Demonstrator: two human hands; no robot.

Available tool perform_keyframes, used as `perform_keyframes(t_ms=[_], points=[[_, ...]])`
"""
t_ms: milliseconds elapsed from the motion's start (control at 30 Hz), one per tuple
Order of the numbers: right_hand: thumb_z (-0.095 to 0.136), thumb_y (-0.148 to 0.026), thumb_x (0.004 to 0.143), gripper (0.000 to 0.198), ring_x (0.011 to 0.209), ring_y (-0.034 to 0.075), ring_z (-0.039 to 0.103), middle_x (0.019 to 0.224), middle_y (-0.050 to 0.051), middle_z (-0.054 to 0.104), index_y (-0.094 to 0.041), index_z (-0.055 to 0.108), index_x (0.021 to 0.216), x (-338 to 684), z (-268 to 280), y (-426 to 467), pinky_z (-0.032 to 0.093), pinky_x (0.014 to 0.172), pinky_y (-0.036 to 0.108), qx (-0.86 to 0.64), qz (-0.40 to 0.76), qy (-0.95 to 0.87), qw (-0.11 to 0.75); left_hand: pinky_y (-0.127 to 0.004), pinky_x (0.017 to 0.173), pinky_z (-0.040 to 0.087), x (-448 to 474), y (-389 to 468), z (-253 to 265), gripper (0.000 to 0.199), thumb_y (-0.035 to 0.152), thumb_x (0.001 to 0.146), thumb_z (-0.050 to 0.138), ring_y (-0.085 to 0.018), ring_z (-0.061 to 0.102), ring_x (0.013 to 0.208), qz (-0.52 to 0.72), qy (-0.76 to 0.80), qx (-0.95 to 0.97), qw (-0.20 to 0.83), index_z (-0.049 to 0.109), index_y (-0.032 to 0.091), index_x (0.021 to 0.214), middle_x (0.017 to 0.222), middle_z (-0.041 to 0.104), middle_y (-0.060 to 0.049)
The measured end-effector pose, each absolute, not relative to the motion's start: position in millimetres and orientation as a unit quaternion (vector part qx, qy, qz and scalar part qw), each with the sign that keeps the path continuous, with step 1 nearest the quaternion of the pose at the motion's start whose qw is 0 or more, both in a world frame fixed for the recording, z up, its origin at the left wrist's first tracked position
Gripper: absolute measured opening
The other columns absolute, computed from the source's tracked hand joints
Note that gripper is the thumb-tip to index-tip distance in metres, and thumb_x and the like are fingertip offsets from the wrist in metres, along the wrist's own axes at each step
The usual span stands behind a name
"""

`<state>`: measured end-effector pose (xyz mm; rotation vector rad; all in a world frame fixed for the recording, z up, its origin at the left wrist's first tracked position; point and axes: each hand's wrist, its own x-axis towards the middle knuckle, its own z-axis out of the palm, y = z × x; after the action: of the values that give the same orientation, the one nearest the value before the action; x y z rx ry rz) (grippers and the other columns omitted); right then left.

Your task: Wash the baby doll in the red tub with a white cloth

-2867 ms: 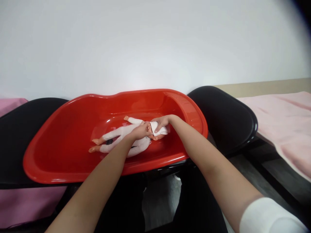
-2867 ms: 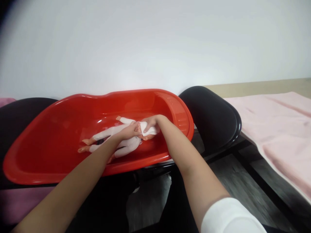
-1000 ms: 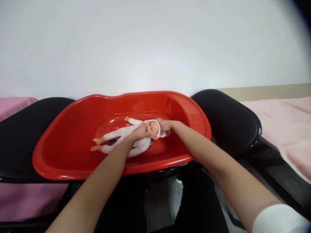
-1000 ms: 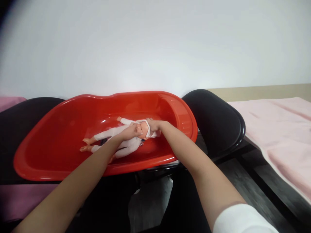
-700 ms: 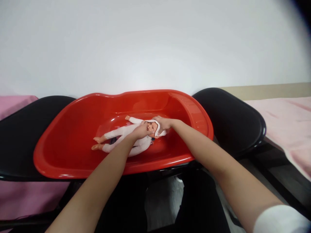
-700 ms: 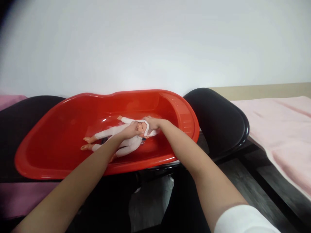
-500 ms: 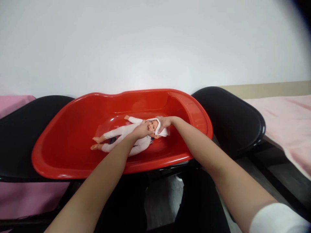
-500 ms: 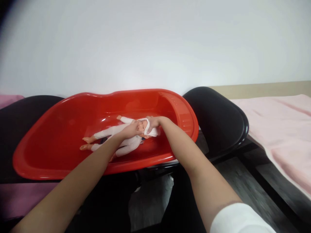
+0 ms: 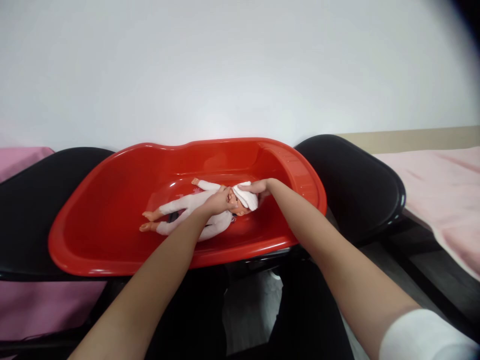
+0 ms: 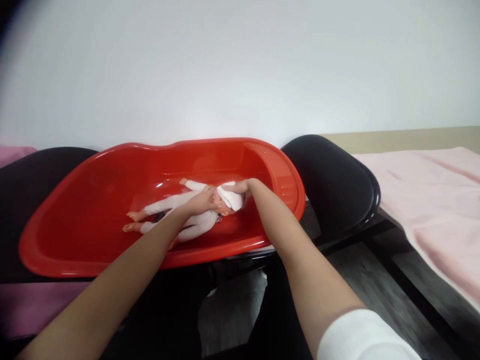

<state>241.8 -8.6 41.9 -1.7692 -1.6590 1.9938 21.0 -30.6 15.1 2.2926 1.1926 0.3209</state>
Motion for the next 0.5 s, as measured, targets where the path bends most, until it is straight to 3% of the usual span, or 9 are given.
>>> perform_keyframes(t_ms=[133, 300, 500], points=[[0.038, -0.079, 0.083, 0.07, 0.086, 0.027, 0.067, 0.112, 0.016, 0.063, -0.019, 0.047, 0.118, 239.6, 37.6, -8.8, 0.059, 0.07, 0.047, -0.601, 0.644, -0.473, 0.028, -0.034, 0.086, 0.045, 21.2, -29.8, 12.1, 0.046, 0.041, 0.074, 0.067, -0.026, 0.056, 0.097, 0.118, 0.443, 0.85, 0.258, 0.051, 0.021, 0.113, 0.115, 0.053, -0.01], [0.028, -0.08, 0.086, 0.07, 0.087, 0.029, 0.068, 0.105, 0.016, 0.065, -0.018, 0.047, 0.115, 237.7, 33.6, -7.8, 0.058, 0.07, 0.049, -0.63, 0.639, -0.439, 0.031, -0.035, 0.085, 0.045, 20.9, -29.4, 8.9, 0.048, 0.04, 0.075, 0.065, -0.027, 0.057, 0.097, 0.108, 0.445, 0.856, 0.241, 0.051, 0.019, 0.116, 0.119, 0.052, -0.012], [0.067, -0.067, 0.074, 0.061, 0.097, 0.028, 0.067, 0.114, 0.015, 0.067, -0.017, 0.057, 0.107, 242.6, 37.6, -10.0, 0.056, 0.083, 0.043, -0.558, 0.635, -0.534, -0.031, -0.037, 0.089, 0.046, 19.4, -29.5, 7.0, 0.069, 0.044, 0.072, 0.069, -0.029, 0.056, 0.105, 0.095, 0.438, 0.862, 0.237, 0.045, 0.017, 0.131, 0.127, 0.05, -0.013]])
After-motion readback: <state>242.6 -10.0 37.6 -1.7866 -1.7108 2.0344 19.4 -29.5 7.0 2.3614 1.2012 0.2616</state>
